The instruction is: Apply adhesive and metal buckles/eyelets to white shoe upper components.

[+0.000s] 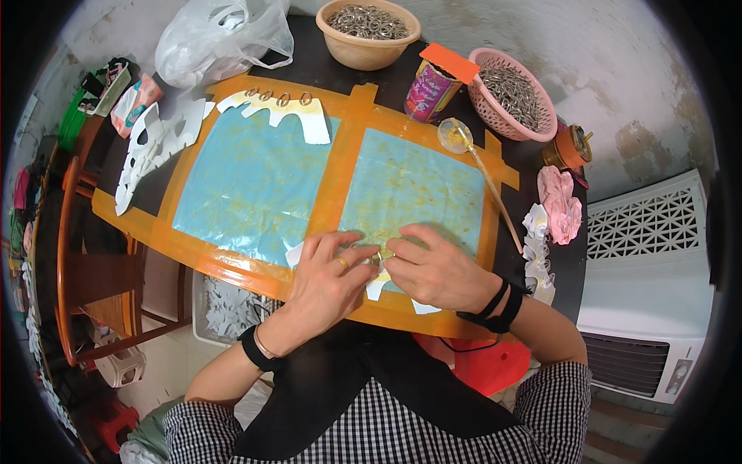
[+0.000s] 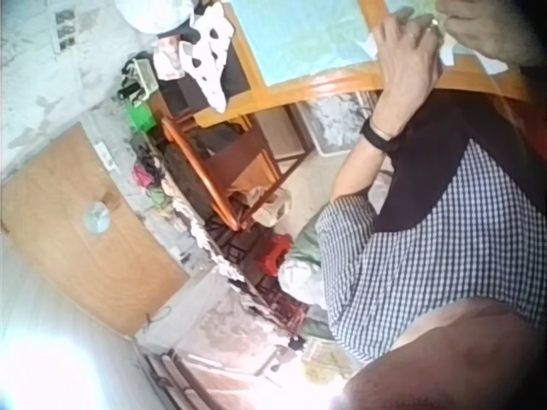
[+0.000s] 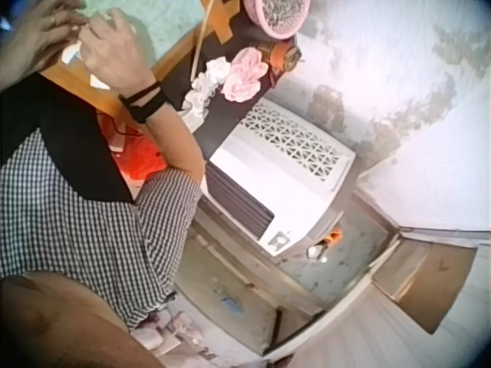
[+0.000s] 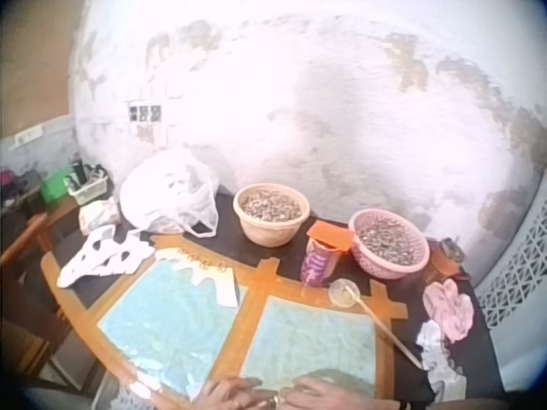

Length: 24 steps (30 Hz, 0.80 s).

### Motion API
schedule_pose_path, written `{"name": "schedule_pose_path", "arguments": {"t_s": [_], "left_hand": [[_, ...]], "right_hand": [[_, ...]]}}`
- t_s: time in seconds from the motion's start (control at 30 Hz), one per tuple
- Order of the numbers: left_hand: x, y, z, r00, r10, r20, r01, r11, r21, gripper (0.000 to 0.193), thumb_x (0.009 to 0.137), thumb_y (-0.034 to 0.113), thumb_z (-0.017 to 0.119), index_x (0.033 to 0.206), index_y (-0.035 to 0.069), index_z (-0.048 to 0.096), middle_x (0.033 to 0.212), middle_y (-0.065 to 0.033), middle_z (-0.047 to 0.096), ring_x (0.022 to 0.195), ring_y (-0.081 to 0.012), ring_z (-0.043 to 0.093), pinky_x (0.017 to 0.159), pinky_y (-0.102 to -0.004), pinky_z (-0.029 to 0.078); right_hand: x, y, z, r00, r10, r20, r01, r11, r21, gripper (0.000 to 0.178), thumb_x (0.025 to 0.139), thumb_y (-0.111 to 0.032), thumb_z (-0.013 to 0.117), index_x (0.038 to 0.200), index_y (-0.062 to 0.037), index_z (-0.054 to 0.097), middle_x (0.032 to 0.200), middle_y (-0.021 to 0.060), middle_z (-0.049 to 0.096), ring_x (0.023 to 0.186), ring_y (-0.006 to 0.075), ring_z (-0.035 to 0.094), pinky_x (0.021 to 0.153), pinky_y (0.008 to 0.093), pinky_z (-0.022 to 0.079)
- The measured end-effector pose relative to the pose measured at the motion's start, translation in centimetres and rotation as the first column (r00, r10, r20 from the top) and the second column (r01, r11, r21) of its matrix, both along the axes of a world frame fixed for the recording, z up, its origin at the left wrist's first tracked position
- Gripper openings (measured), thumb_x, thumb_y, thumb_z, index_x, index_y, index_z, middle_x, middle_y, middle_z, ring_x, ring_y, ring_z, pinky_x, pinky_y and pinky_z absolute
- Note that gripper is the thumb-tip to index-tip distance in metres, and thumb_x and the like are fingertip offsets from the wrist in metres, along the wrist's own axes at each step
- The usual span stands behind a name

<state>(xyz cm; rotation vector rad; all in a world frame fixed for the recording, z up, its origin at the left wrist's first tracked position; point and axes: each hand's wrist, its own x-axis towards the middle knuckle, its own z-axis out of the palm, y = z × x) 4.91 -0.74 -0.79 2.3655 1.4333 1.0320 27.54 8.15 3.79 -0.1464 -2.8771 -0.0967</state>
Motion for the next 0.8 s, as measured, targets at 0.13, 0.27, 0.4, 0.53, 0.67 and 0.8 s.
{"name": "schedule_pose_path", "arguments": {"t_s": [0.13, 0.27, 0.4, 0.53, 0.67, 0.8], "left_hand": [[-0.3, -0.2, 0.7, 0.998, -0.036, -0.050, 0.037, 0.999, 0.029, 0.022, 0.082, 0.011, 0.084, 0.103, 0.010, 0.079, 0.126, -0.0031, 0.074, 0.127, -0.0315, 0.062, 0.104, -0.0477, 0.046], [0.0, -0.3, 1.1, 0.994, -0.025, -0.105, 0.028, 0.999, 0.030, 0.027, 0.086, 0.018, 0.085, 0.112, 0.015, 0.079, 0.129, -0.0001, 0.073, 0.129, -0.0322, 0.060, 0.104, -0.0492, 0.046], [0.0, -0.6, 0.5, 0.989, -0.027, -0.148, 0.040, 0.995, 0.087, 0.033, 0.086, 0.020, 0.086, 0.118, 0.017, 0.078, 0.134, -0.0013, 0.070, 0.131, -0.0330, 0.059, 0.109, -0.0518, 0.045], [0.5, -1.1, 0.8, 0.966, -0.014, -0.260, 0.034, 0.997, 0.071, 0.039, 0.085, 0.021, 0.086, 0.122, 0.017, 0.076, 0.137, -0.0044, 0.067, 0.134, -0.0340, 0.057, 0.116, -0.0565, 0.043], [0.8, -1.3, 1.3, 0.950, -0.007, -0.312, 0.031, 0.997, 0.070, 0.037, 0.089, 0.024, 0.082, 0.122, 0.013, 0.073, 0.132, -0.0100, 0.070, 0.134, -0.0341, 0.058, 0.120, -0.0579, 0.038], [0.8, -1.3, 1.1, 0.950, -0.004, -0.314, 0.026, 0.997, 0.068, 0.035, 0.089, 0.024, 0.082, 0.120, 0.013, 0.073, 0.133, -0.0102, 0.070, 0.134, -0.0343, 0.058, 0.121, -0.0581, 0.038]], "right_hand": [[0.1, -0.2, 0.2, 0.999, -0.047, -0.007, 0.046, 0.996, -0.080, 0.017, 0.080, -0.011, 0.075, 0.094, -0.0032, 0.070, 0.099, 0.0065, 0.063, 0.111, 0.0244, 0.066, 0.109, 0.0446, 0.052], [0.5, 0.8, -0.2, 0.999, -0.023, -0.022, 0.022, 0.998, -0.051, 0.014, 0.082, -0.011, 0.076, 0.092, -0.0031, 0.070, 0.099, 0.0069, 0.063, 0.110, 0.0266, 0.066, 0.106, 0.0435, 0.052], [0.6, 0.9, -0.6, 0.997, -0.062, -0.046, 0.053, 0.983, -0.174, 0.012, 0.080, -0.012, 0.076, 0.087, -0.0051, 0.071, 0.101, 0.0071, 0.064, 0.115, 0.0290, 0.063, 0.104, 0.0439, 0.050], [1.0, 0.8, -0.8, 0.991, -0.134, -0.016, 0.122, 0.936, -0.331, 0.011, 0.078, -0.010, 0.077, 0.087, -0.0061, 0.072, 0.104, 0.0080, 0.063, 0.120, 0.0300, 0.059, 0.107, 0.0450, 0.048], [1.3, 0.7, -0.6, 0.976, -0.202, -0.083, 0.155, 0.907, -0.392, 0.012, 0.079, -0.007, 0.076, 0.090, -0.0051, 0.074, 0.105, 0.0079, 0.064, 0.125, 0.0301, 0.058, 0.105, 0.0457, 0.048], [1.2, -0.2, -0.9, 0.953, -0.236, -0.191, 0.135, 0.893, -0.428, 0.024, 0.083, -0.002, 0.072, 0.107, -0.0041, 0.076, 0.112, 0.0096, 0.068, 0.126, 0.0320, 0.059, 0.103, 0.0462, 0.048]]}}
